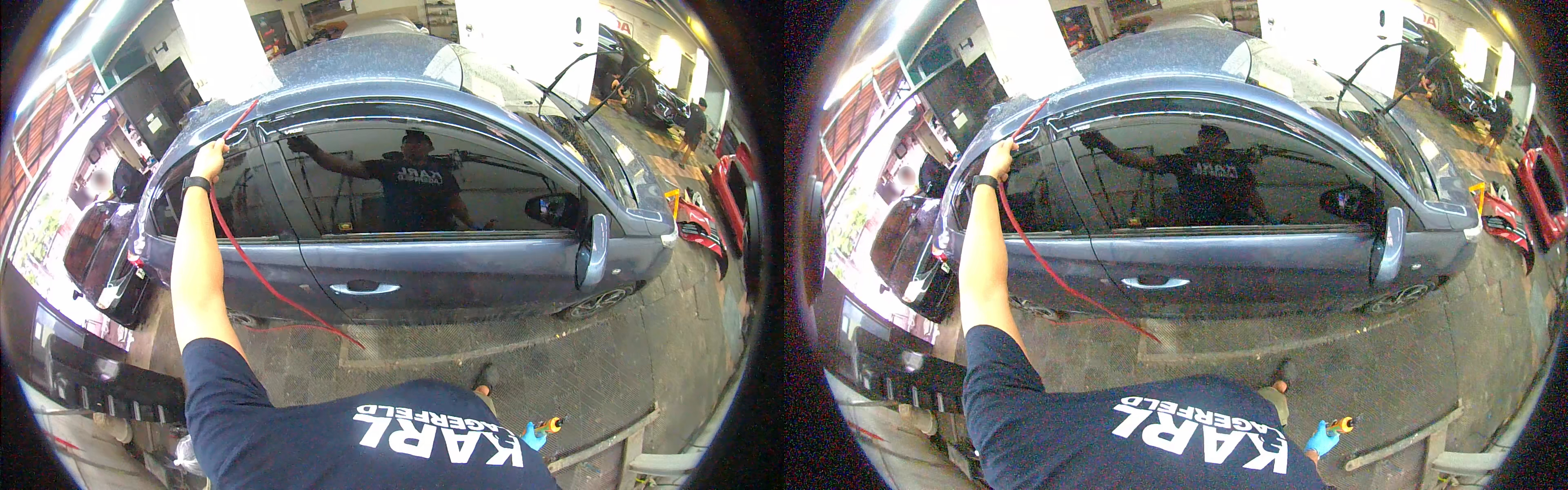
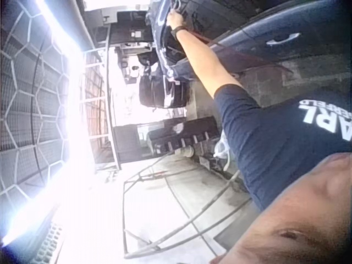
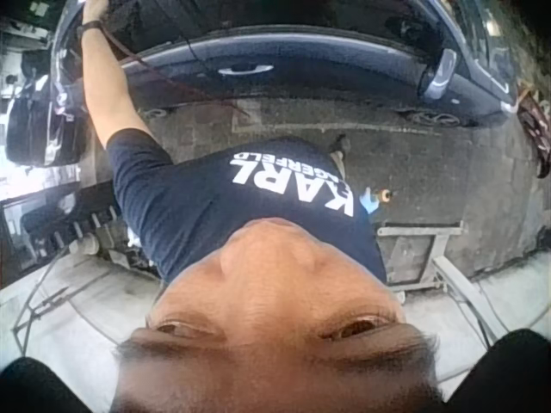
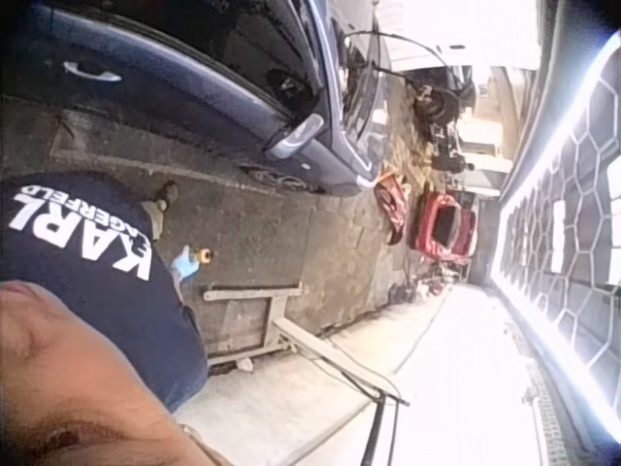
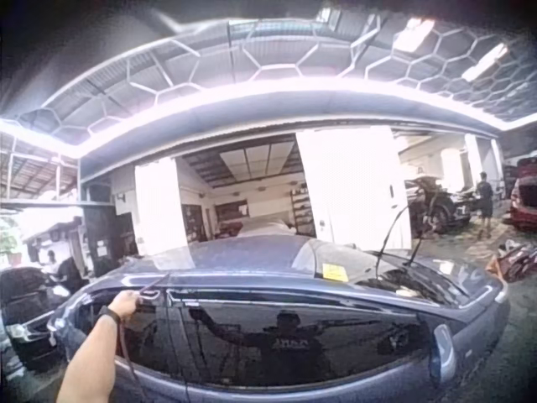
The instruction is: The person uses a red air hose to blow air along the window trim and side mirror of a grey car. They then apply a liquid from a yellow bottle onto a cloth and wipe the car's windshield and hood.
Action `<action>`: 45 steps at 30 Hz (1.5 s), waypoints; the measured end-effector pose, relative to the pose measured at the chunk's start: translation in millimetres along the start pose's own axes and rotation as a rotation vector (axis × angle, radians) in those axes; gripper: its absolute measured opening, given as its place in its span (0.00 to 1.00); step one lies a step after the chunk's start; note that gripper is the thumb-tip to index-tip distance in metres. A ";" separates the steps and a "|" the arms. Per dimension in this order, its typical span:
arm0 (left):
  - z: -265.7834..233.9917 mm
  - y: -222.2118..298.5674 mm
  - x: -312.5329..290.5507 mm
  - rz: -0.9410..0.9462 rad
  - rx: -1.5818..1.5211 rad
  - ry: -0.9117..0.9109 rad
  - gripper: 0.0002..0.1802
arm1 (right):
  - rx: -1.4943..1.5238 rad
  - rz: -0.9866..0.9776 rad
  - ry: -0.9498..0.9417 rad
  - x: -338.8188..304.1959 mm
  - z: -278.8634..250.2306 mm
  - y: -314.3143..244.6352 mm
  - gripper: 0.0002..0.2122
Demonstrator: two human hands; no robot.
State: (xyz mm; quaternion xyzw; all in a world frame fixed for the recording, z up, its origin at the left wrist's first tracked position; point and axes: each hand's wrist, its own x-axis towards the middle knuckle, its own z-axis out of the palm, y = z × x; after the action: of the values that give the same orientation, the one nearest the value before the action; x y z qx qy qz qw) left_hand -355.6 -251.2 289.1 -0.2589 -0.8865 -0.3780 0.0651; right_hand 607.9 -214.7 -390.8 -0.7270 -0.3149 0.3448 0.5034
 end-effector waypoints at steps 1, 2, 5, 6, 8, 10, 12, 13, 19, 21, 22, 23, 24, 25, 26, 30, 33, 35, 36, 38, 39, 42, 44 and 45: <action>-0.4 -2.7 -1.3 -0.006 0.004 0.000 0.27 | -0.023 0.020 -0.011 -0.9 1.9 -5.9 0.17; -2.4 -4.9 -2.5 -0.012 0.007 0.001 0.27 | -0.004 0.077 -0.029 -2.3 3.7 -12.3 0.17; 3.7 1.2 -10.7 0.021 0.028 -0.006 0.26 | 0.044 0.188 -0.064 -12.0 5.5 -45.9 0.17; 1.9 6.5 -15.1 0.025 0.029 -0.024 0.26 | 0.058 0.183 -0.079 -14.1 6.2 -52.0 0.17; 0.8 16.5 -23.5 0.039 0.030 -0.040 0.26 | 0.070 0.144 -0.078 -15.0 6.7 -53.5 0.17; 12.8 30.7 -24.1 0.071 0.012 -0.047 0.26 | 0.072 0.067 -0.022 -1.5 3.5 -26.2 0.17; 11.9 38.7 -25.7 0.075 0.010 -0.085 0.26 | 0.034 0.109 -0.039 3.9 2.7 -17.5 0.18; 12.0 42.5 -26.4 0.078 0.008 -0.105 0.26 | 0.014 0.129 -0.045 7.0 1.6 -13.6 0.19; 15.5 56.9 -33.9 0.144 0.016 -0.147 0.26 | 0.081 0.126 -0.089 -3.0 4.5 -24.0 0.21; 23.7 63.5 -31.9 0.168 0.018 -0.160 0.26 | 0.111 0.122 -0.071 -5.7 2.0 -24.4 0.19; 27.1 66.3 -31.7 0.184 0.009 -0.164 0.26 | 0.126 0.120 -0.062 -6.9 0.0 -24.5 0.19; 28.1 69.5 -31.3 0.200 0.005 -0.164 0.26 | 0.118 0.145 -0.054 -8.3 0.0 -24.3 0.19; 28.3 72.3 -31.1 0.186 0.001 -0.188 0.26 | 0.111 0.170 -0.047 -9.6 0.0 -24.0 0.18; 28.0 74.7 -31.5 0.171 -0.002 -0.212 0.25 | 0.103 0.195 -0.040 -11.6 -0.8 -23.5 0.18; 29.3 79.0 -30.6 0.162 -0.010 -0.238 0.25 | 0.120 0.159 -0.007 -10.4 -2.3 -17.2 0.17; 36.3 90.5 -32.5 0.216 -0.010 -0.259 0.25 | 0.083 0.141 0.010 -8.7 -6.4 -1.6 0.18; 44.9 102.9 -33.7 0.273 -0.016 -0.295 0.25 | 0.029 0.139 0.006 -12.2 -10.2 -4.6 0.19; 52.4 114.7 -40.9 0.263 -0.013 -0.294 0.25 | 0.041 0.134 0.017 -15.5 -11.5 -7.3 0.19; 52.3 118.3 -45.0 0.265 0.001 -0.291 0.25 | 0.061 0.142 0.010 -18.7 -10.3 -13.2 0.19; 50.7 123.8 -48.3 0.277 0.023 -0.293 0.25 | 0.101 0.139 0.019 -23.7 -9.0 -17.7 0.19; 52.7 126.9 -45.4 0.291 0.028 -0.301 0.25 | 0.121 0.127 0.042 -21.3 -7.8 -11.6 0.19; 63.5 146.5 -54.1 0.339 0.034 -0.317 0.24 | 0.099 0.152 0.074 -18.3 -11.8 1.4 0.19; 70.0 160.9 -63.3 0.354 0.037 -0.331 0.24 | 0.076 0.125 0.073 -17.1 -12.8 3.5 0.20; 72.2 166.2 -64.9 0.353 0.042 -0.340 0.24 | 0.075 0.080 0.067 -18.7 -11.0 3.7 0.20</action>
State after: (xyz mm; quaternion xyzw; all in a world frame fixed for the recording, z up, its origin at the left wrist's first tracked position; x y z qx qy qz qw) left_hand -209.6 -130.5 323.7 -0.4682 -0.8334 -0.2932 -0.0146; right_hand 606.8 -236.5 -388.1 -0.7306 -0.2554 0.3520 0.5263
